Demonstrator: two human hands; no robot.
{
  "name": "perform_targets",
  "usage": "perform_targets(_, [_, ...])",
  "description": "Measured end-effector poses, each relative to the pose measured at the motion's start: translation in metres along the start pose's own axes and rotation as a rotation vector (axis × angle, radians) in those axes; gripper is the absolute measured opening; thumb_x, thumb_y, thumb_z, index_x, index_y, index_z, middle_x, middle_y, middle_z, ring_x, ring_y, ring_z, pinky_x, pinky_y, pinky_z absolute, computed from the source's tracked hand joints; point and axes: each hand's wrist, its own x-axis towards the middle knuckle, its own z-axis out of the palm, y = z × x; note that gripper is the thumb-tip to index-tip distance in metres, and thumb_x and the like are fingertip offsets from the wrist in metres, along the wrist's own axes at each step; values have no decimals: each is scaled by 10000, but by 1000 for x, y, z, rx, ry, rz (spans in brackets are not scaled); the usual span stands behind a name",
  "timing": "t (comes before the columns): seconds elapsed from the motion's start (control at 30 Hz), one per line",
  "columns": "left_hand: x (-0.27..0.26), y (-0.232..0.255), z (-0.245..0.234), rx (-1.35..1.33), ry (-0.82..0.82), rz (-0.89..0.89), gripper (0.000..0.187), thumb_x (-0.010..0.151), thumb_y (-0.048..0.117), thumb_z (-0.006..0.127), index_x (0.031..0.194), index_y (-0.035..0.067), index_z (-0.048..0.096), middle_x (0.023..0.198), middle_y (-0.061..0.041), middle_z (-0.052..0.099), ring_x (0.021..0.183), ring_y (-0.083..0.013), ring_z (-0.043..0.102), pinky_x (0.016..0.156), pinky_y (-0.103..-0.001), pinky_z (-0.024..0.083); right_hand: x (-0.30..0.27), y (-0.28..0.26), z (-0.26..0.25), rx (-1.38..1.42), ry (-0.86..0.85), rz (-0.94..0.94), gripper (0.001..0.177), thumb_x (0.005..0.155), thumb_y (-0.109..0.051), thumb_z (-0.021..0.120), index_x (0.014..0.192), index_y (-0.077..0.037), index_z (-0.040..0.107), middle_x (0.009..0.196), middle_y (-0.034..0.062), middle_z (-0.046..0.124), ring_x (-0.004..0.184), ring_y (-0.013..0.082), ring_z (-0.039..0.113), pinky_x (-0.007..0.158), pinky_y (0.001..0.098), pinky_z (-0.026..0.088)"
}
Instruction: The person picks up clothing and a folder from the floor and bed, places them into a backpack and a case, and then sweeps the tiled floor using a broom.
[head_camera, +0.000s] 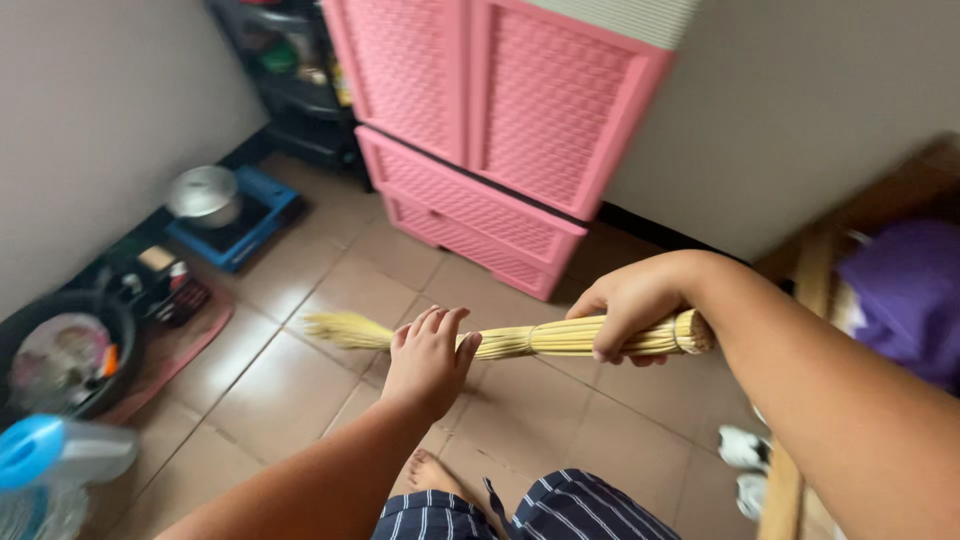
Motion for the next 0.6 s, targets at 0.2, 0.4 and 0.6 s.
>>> perform_targets(0.2, [18, 116, 56, -34, -103, 216, 474, 1018, 407, 466, 1409, 141, 502, 1409, -66, 557, 1422, -250, 402, 1152, -499, 263, -85, 144, 39, 315, 229, 109, 439, 816, -95, 727, 1253, -71, 704, 733, 102, 670, 520, 168, 629, 451, 337, 535])
perform_targets(0.4, [41, 212, 108, -39, -97, 408, 488, 988, 411, 507, 1393, 138, 503, 1435, -109, 527, 1434, -263, 380, 1155, -509, 247, -130, 223, 81, 718, 498, 222, 512, 785, -74, 742, 1293, -45, 693, 770, 130, 693, 520, 183, 634, 449, 349, 527])
perform_targets(0.6, [77, 252, 131, -32, -228, 548, 486, 1002, 399, 485, 1415, 142, 493, 1449, -101, 517, 1448, -269, 358, 1175, -493, 240, -128, 257, 76, 750, 748, 286, 780, 736, -91, 819, 1463, -133, 540, 877, 178, 747, 572, 240, 676, 505, 392, 558])
